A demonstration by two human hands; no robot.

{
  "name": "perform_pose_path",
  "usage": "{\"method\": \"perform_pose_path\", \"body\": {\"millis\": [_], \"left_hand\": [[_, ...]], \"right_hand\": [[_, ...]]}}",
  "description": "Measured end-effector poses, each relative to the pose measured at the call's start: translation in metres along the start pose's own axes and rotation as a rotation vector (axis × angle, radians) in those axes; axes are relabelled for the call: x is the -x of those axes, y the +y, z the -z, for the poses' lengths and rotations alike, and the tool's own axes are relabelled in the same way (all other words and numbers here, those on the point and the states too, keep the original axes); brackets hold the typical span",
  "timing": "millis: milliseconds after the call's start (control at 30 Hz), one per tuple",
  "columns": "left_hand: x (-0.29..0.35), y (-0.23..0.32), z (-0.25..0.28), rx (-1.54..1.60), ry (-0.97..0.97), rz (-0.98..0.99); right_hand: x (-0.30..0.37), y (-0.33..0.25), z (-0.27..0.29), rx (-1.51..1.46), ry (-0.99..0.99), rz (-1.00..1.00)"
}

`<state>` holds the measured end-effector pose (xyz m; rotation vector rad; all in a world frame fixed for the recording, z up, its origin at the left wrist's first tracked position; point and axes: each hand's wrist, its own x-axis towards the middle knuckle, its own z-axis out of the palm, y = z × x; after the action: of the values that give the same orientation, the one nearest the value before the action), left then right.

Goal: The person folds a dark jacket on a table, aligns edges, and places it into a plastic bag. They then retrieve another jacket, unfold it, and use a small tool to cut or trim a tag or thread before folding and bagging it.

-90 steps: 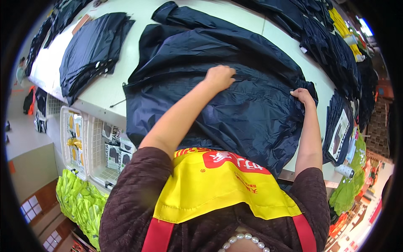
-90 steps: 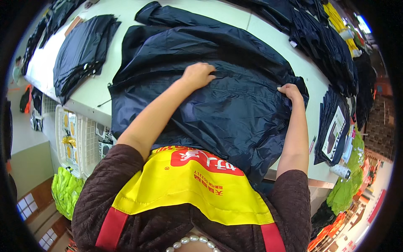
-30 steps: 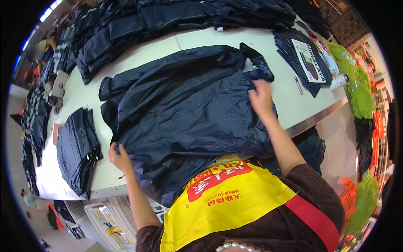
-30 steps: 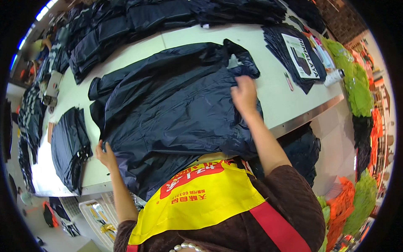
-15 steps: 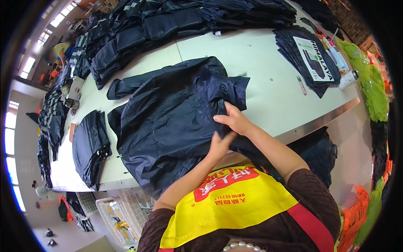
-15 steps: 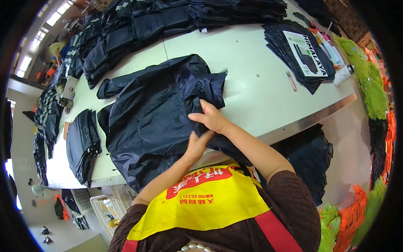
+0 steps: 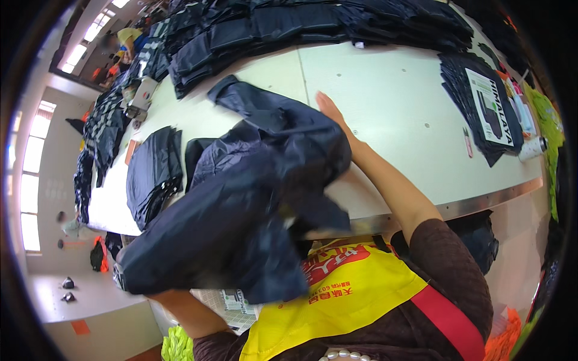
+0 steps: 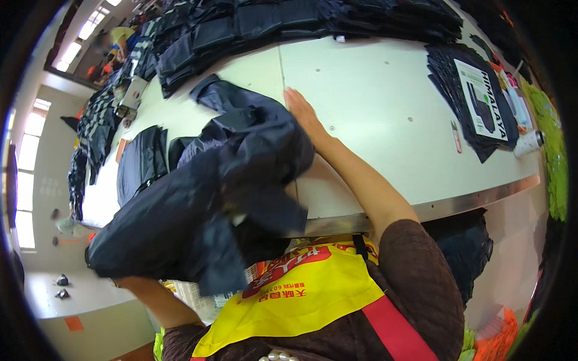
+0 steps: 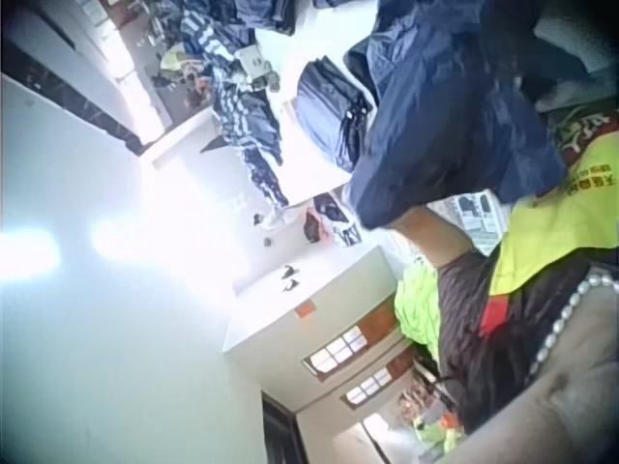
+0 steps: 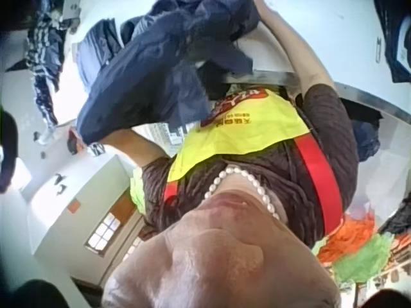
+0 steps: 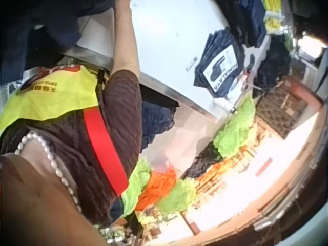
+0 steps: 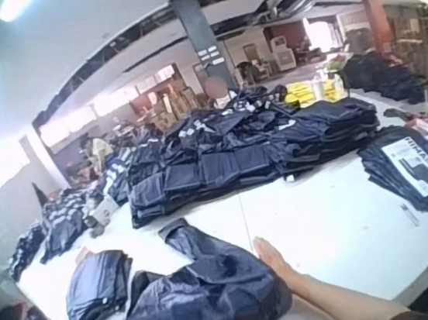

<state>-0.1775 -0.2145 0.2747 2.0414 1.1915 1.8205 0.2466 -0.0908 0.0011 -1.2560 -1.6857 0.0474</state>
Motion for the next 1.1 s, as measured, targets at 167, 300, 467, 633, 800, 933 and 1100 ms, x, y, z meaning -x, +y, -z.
{"method": "perform_pose_path", "body": {"millis": [167, 300, 467, 633, 800, 933, 1100], "left_hand": [[-0.032, 0.036, 0.117, -0.494, 0.190, -0.040], [-0.069, 0.045, 0.167, -0.721, 0.214, -0.071], [-0.123, 0.047, 0.200, -0.891, 0.181, -0.122], [-0.216, 0.024, 0.160, -0.865, 0.077, -0.252], [-0.301, 0.016, 0.006, -0.794, -0.111, -0.444], [-0.329, -0.008, -0.186, -0.562, -0.282, -0.599], [-0.173, -0.096, -0.362, -0.231, -0.631, -0.979]], "right_hand": [[-0.097, -0.130, 0.015, -0.398, -0.519, 0.389], [-0.100, -0.246, 0.039, -0.775, -0.948, 0.347], [-0.132, -0.365, 0.147, -1.183, -1.129, 0.406], [-0.118, -0.332, 0.156, -1.361, -1.083, -0.199], [-0.026, -0.275, 0.203, -1.595, -0.661, -0.915], [0.063, -0.216, 0.225, -1.343, 0.120, -1.163], [0.123, -0.124, 0.232, -0.573, 0.404, -1.319]]}}
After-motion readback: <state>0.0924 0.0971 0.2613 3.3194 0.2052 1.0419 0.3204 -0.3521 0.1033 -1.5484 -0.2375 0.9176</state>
